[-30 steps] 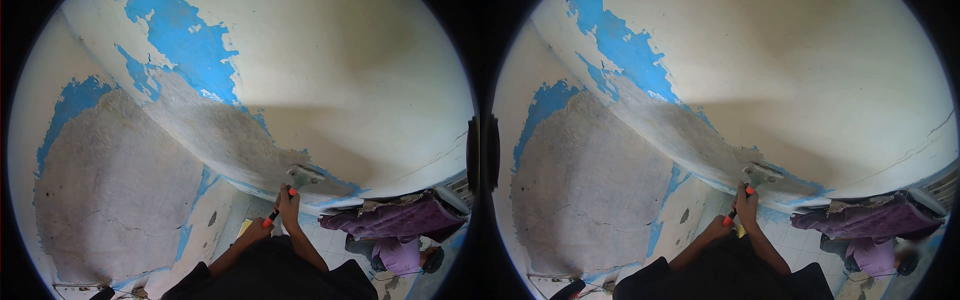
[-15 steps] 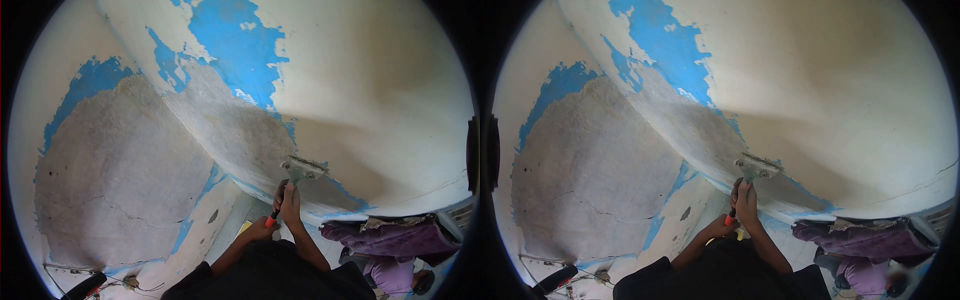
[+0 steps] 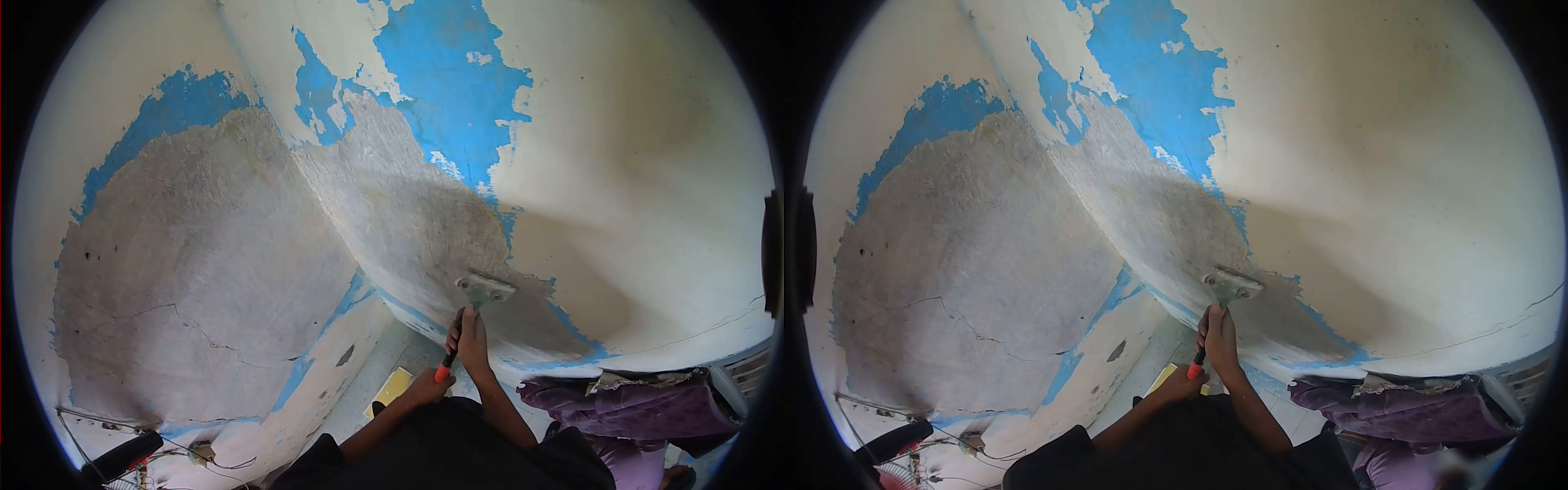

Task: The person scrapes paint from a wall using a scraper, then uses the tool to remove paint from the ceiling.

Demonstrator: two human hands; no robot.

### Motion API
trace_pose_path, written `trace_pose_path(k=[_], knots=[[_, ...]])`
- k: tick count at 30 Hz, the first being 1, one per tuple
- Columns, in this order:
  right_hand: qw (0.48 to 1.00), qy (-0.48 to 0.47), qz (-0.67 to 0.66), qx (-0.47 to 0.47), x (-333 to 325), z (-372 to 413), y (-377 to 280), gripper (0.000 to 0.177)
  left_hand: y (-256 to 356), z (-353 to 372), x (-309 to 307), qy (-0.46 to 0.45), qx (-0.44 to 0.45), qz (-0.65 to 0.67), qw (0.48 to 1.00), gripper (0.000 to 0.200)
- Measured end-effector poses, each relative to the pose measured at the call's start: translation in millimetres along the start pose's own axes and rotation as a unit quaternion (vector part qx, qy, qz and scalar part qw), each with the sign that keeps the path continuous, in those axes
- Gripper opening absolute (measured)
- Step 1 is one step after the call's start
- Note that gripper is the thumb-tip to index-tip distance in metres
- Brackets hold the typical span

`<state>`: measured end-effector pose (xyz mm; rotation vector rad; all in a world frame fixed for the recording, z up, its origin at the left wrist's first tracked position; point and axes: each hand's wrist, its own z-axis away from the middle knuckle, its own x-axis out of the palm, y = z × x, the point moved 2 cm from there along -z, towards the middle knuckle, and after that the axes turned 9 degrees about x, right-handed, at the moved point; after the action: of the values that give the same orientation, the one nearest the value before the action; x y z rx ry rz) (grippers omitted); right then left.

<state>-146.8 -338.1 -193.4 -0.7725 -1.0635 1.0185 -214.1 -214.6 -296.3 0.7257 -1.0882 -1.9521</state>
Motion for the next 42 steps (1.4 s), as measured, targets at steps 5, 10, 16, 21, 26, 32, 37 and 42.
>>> trace_pose_path(k=[5,10,16,21,26,32,37,42], knots=[[0.998,-0.016,-0.034,-0.043,8.4,2.4,-27.5,0.044,21.5,-3.8,-18.8,-0.010,0.053,-0.039,0.998,0.034],[0.998,-0.015,-0.058,-0.013,14.9,-1.5,-16.1,0.044,21.2,10.3,-34.9,0.037,0.079,-0.096,0.992,0.036],[0.996,-0.016,-0.077,-0.045,18.0,6.2,-36.0,0.044,47.5,9.3,-45.0,0.029,0.059,-0.123,0.990,0.038],[0.997,-0.028,-0.043,-0.051,13.3,-0.4,-30.2,0.048,43.8,2.2,-41.7,0.044,0.059,-0.127,0.989,0.039],[0.997,-0.010,-0.077,-0.009,8.6,-3.3,-4.4,0.044,24.8,3.9,-41.3,0.037,0.059,-0.138,0.988,0.036],[0.998,-0.025,-0.037,-0.037,9.2,2.6,-27.2,0.045,42.8,10.8,-37.1,0.030,0.036,-0.121,0.992,0.038],[0.997,-0.024,-0.051,-0.042,10.1,-0.4,-24.2,0.045,39.9,10.3,-37.4,0.036,0.046,-0.125,0.990,0.037],[0.997,-0.012,-0.065,-0.033,18.1,5.2,-38.9,0.044,50.0,11.4,-42.6,0.034,0.043,-0.126,0.991,0.038]])
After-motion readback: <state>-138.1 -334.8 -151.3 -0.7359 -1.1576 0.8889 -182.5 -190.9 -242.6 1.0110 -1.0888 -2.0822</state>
